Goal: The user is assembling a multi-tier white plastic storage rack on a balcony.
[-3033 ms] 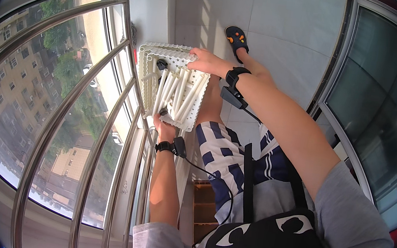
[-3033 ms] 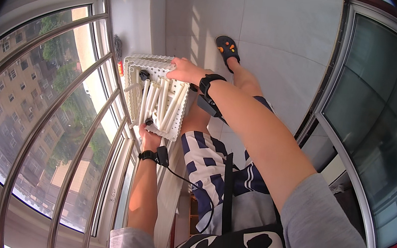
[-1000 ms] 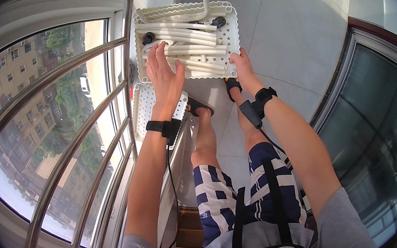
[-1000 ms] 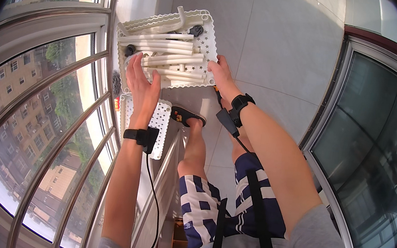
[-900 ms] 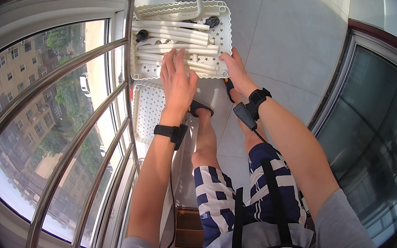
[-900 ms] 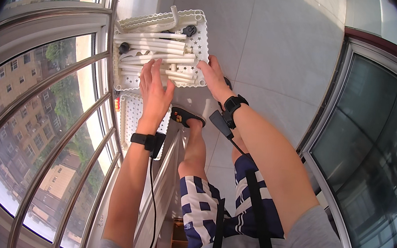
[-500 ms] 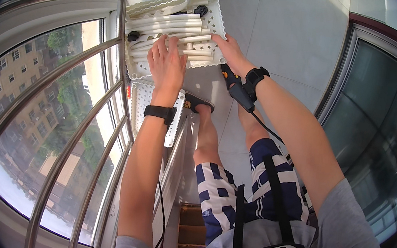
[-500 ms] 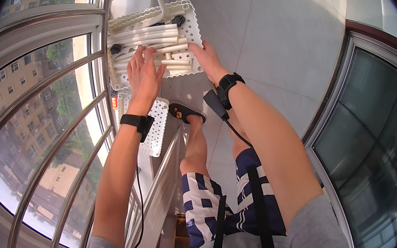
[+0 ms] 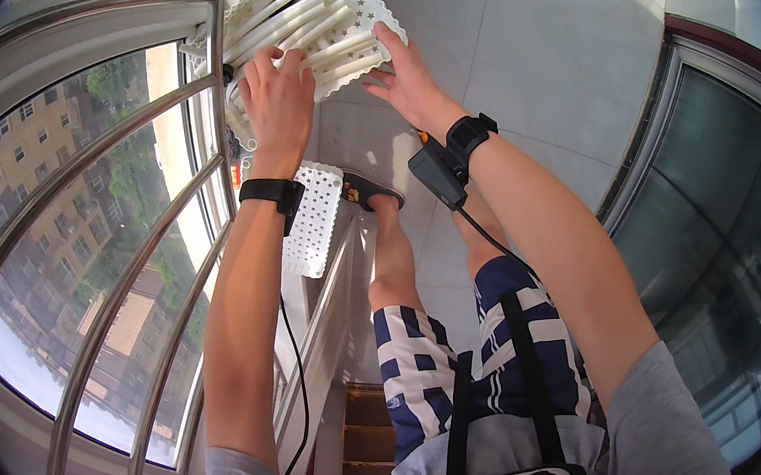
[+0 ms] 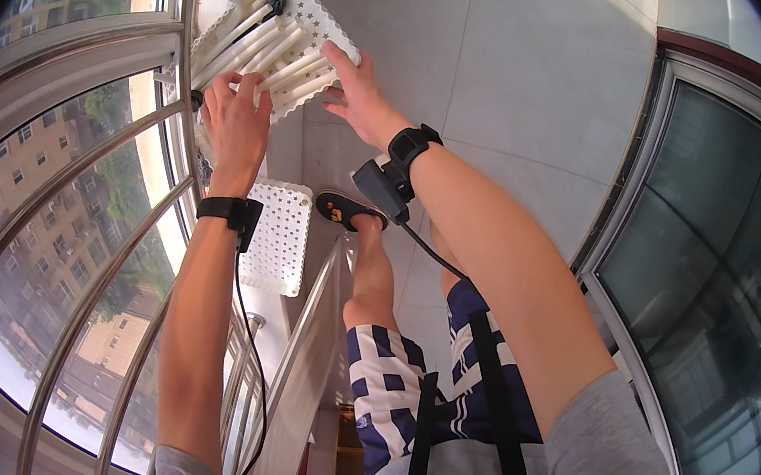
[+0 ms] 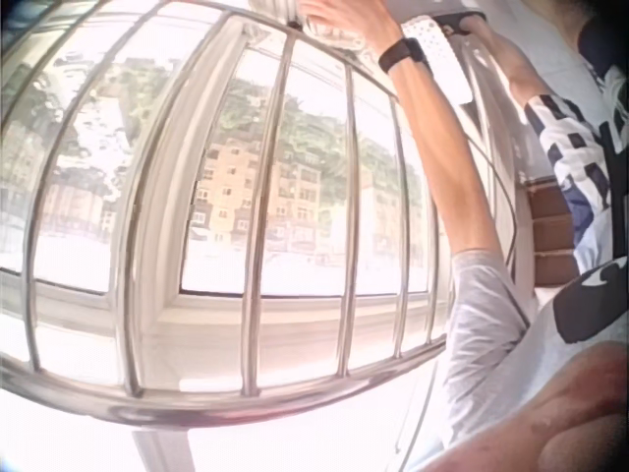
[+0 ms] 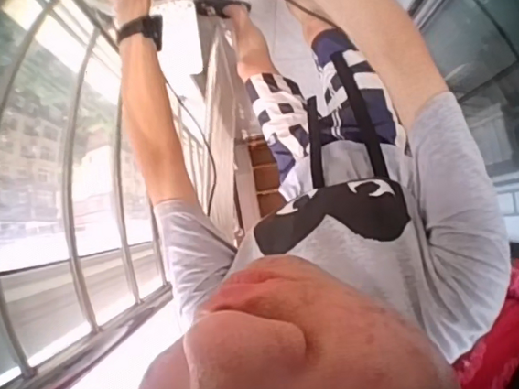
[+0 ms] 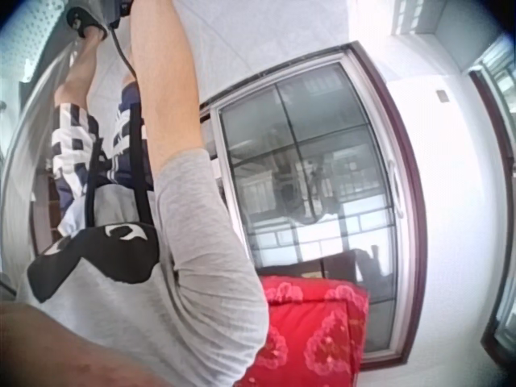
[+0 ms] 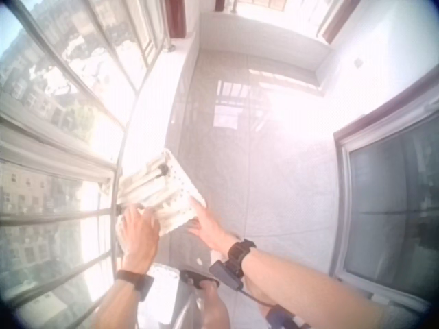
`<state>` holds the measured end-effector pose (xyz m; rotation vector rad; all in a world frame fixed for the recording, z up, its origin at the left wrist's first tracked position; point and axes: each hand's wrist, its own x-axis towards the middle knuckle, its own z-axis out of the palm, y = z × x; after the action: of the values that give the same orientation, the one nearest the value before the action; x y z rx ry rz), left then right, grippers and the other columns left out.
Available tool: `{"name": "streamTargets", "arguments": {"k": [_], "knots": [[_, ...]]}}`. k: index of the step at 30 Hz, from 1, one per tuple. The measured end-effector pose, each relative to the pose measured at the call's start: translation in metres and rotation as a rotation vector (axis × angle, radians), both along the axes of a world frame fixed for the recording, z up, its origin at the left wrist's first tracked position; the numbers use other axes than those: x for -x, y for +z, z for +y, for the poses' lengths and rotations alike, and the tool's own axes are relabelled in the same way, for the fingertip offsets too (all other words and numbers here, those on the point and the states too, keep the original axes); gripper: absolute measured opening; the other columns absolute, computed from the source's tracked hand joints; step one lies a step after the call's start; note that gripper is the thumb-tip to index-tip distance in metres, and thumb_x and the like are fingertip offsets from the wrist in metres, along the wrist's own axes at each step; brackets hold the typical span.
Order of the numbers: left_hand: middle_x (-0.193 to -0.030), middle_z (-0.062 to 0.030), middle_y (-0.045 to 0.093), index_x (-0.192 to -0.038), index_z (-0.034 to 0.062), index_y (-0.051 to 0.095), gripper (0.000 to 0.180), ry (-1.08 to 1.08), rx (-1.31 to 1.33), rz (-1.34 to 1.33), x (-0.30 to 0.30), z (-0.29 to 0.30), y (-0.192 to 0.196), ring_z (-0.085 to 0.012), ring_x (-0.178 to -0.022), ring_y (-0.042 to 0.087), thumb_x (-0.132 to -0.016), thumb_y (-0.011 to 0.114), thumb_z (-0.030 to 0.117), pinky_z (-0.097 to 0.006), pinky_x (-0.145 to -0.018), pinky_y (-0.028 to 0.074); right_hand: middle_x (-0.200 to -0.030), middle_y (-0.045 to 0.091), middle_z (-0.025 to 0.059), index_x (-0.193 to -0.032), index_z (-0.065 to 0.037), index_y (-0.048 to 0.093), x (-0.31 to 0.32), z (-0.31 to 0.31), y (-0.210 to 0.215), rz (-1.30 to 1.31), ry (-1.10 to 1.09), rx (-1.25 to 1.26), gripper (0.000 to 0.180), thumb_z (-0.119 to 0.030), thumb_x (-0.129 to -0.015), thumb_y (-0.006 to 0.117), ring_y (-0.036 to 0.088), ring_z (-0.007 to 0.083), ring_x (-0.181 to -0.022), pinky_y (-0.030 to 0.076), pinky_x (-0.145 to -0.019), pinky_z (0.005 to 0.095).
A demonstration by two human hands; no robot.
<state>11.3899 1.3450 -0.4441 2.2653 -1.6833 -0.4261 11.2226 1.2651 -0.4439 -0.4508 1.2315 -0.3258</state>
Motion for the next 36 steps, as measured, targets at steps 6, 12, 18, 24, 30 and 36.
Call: {"name": "streamTargets", "arguments": {"k": [6, 12, 18, 24, 30, 36], "knots": [[-0.104, -0.0099, 0.050, -0.111, 0.0126, 0.063, 0.022, 0.117, 0.149, 0.227, 0.029, 0.031, 0.057, -0.0292, -0.095, 0.048, -0.088, 0.063, 0.014, -0.043, -0.089, 0.036, -0.147, 0.031, 0.0121, -0.147, -0.011, 0.024, 0.009, 0.001, 0.022, -0.131, -0.068, -0.028, 0.088, -0.073, -0.087, 0.042, 0.039, 0.0337, -0.132, 0.030, -0.111, 0.0517], [-0.093, -0.0115, 0.049, -0.112, 0.0085, 0.062, 0.022, 0.328, -0.026, 0.654, 0.066, 0.101, 0.089, -0.0261, -0.088, 0.048, -0.091, 0.060, 0.007, -0.036, -0.080, 0.041, -0.149, 0.028, 0.0217, -0.147, -0.002, 0.020, 0.035, 0.009, 0.049, 0.259, -0.012, -0.017, 0.086, -0.064, -0.093, 0.042, 0.042, 0.0358, -0.130, 0.047, -0.099, 0.0438], [-0.084, -0.0065, 0.051, -0.111, 0.0080, 0.064, 0.024, 0.124, -0.087, 0.564, 0.098, 0.168, 0.086, -0.0231, -0.081, 0.049, -0.089, 0.060, 0.004, -0.035, -0.073, 0.039, -0.119, 0.060, 0.0195, -0.137, 0.002, 0.039, 0.026, 0.050, 0.116, 0.202, 1.086, -0.332, 0.064, -0.048, -0.097, 0.046, 0.064, 0.0246, -0.098, 0.055, -0.082, 0.0390], [-0.101, -0.0130, 0.055, -0.134, 0.0007, 0.044, 0.047, 0.402, -0.073, 0.720, 0.092, 0.204, 0.052, -0.0280, -0.095, 0.052, -0.090, 0.058, 0.009, -0.041, -0.084, 0.042, -0.098, 0.068, 0.0157, -0.130, 0.000, 0.050, 0.022, 0.127, 0.079, 0.145, 1.140, -0.280, 0.044, -0.031, -0.098, 0.045, 0.065, 0.0230, -0.081, 0.053, -0.071, 0.0368], [-0.140, -0.0265, 0.036, -0.145, 0.0025, 0.028, 0.070, 0.537, -0.347, 0.570, 0.066, 0.248, -0.029, -0.0444, -0.126, 0.038, -0.086, 0.061, 0.019, -0.049, -0.105, 0.033, -0.087, 0.066, 0.0225, -0.119, -0.003, 0.053, -0.035, 0.157, 0.062, 0.405, 1.145, 0.579, 0.032, -0.017, -0.090, 0.050, 0.065, 0.0409, -0.082, 0.053, -0.071, 0.0483], [-0.150, -0.0283, 0.015, -0.148, 0.0168, 0.026, 0.076, 0.391, -0.553, 0.414, 0.070, 0.258, -0.093, -0.0507, -0.136, 0.015, -0.085, 0.063, 0.037, -0.056, -0.107, 0.028, -0.088, 0.068, 0.0191, -0.118, -0.009, 0.054, -0.075, 0.175, 0.044, 0.516, 1.270, 0.791, 0.031, -0.017, -0.088, 0.054, 0.065, 0.0398, -0.081, 0.053, -0.073, 0.0482]]}}
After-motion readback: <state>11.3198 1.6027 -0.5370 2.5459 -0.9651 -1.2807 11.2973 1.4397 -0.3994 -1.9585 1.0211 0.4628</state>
